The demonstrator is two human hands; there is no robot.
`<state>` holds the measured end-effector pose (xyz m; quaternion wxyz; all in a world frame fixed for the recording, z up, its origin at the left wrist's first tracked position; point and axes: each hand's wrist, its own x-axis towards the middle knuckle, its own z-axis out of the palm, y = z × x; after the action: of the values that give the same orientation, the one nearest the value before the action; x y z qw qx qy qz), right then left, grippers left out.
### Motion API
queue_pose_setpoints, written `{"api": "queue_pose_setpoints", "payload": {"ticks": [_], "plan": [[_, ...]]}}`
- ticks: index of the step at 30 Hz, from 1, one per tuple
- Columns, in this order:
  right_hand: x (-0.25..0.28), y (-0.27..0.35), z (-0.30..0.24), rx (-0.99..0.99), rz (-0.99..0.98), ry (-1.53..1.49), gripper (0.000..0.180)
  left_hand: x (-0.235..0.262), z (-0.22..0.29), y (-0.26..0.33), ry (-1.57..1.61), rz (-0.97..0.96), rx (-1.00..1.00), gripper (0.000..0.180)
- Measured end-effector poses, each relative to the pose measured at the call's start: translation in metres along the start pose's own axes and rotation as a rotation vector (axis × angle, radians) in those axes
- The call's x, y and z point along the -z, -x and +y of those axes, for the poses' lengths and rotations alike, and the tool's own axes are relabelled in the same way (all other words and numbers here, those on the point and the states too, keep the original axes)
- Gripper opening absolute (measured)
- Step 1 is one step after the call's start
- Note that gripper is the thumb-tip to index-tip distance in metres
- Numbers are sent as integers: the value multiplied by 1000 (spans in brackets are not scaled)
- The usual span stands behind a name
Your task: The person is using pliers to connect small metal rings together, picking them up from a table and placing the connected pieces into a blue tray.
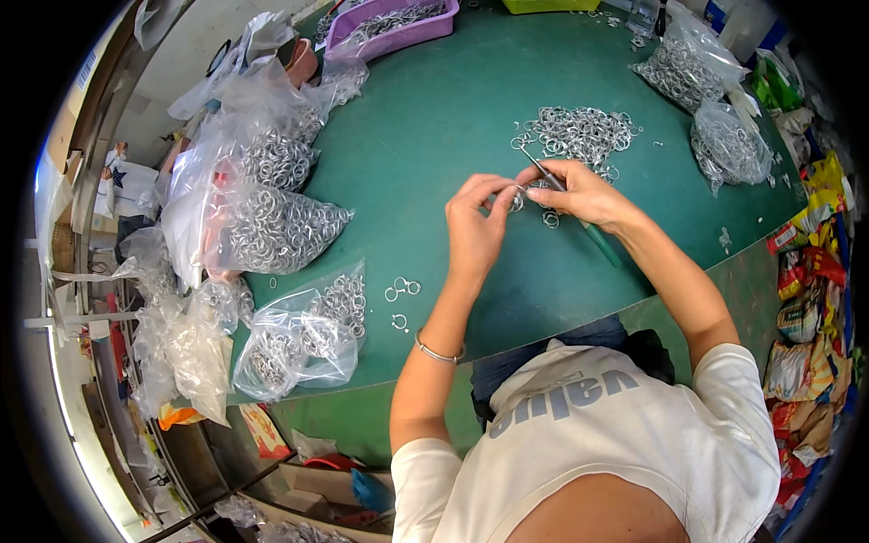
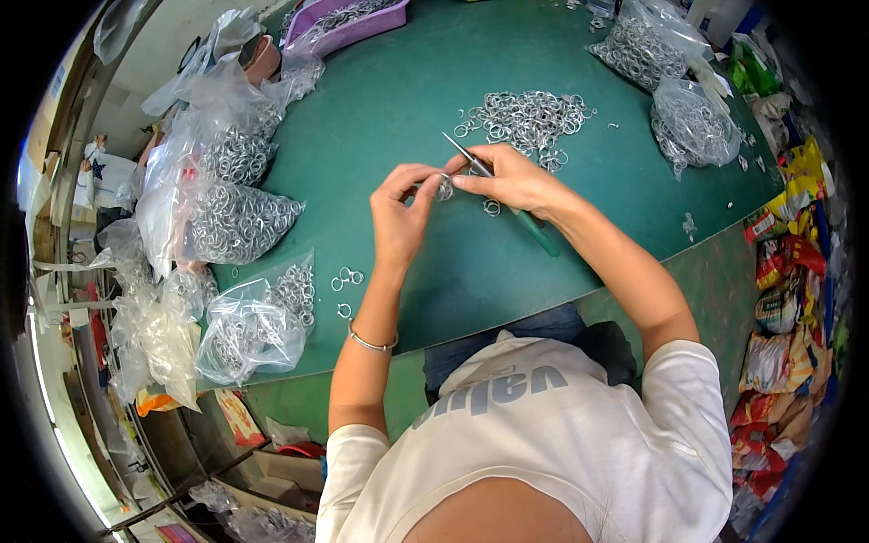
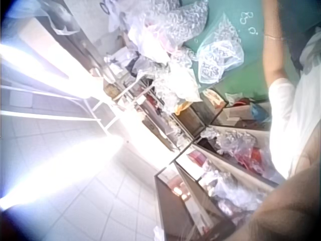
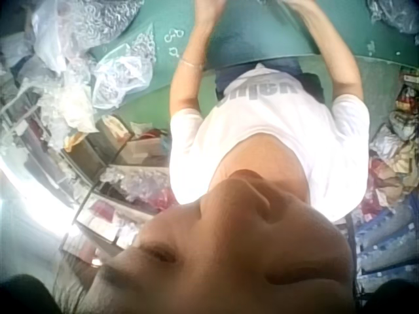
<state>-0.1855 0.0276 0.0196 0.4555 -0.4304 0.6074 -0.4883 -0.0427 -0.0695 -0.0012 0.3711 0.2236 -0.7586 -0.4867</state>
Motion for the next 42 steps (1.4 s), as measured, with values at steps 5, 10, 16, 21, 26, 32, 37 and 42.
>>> {"api": "queue_pose_setpoints", "payload": {"ticks": [5, 10, 16, 21, 26, 32, 37, 42], "plan": [[-7, 5, 5, 52, 135, 531, 19, 10, 6, -4, 55, -21, 210, 8], [-23, 20, 10, 61, 199, 766, 25, 10, -1, 4, 657, 32, 618, 13], [-31, 16, 31, 257, 324, 537, 23, 12, -6, 15, 718, 59, 759, 16], [-30, 1, 30, 270, 205, 288, 21, 17, -13, 17, 911, -82, 817, 13], [-24, -1, 25, 98, 148, 120, 12, 20, -12, 18, 933, -109, 880, 12], [-22, 3, 17, 72, 137, -38, 10, 18, -6, 21, 837, -105, 894, 12], [-22, 3, 16, 76, 154, -103, 10, 20, -16, 24, 1046, -167, 1042, 12], [-22, 3, 15, 68, 184, -44, 8, -2, -2, 35, 554, 76, 576, 17]]}}
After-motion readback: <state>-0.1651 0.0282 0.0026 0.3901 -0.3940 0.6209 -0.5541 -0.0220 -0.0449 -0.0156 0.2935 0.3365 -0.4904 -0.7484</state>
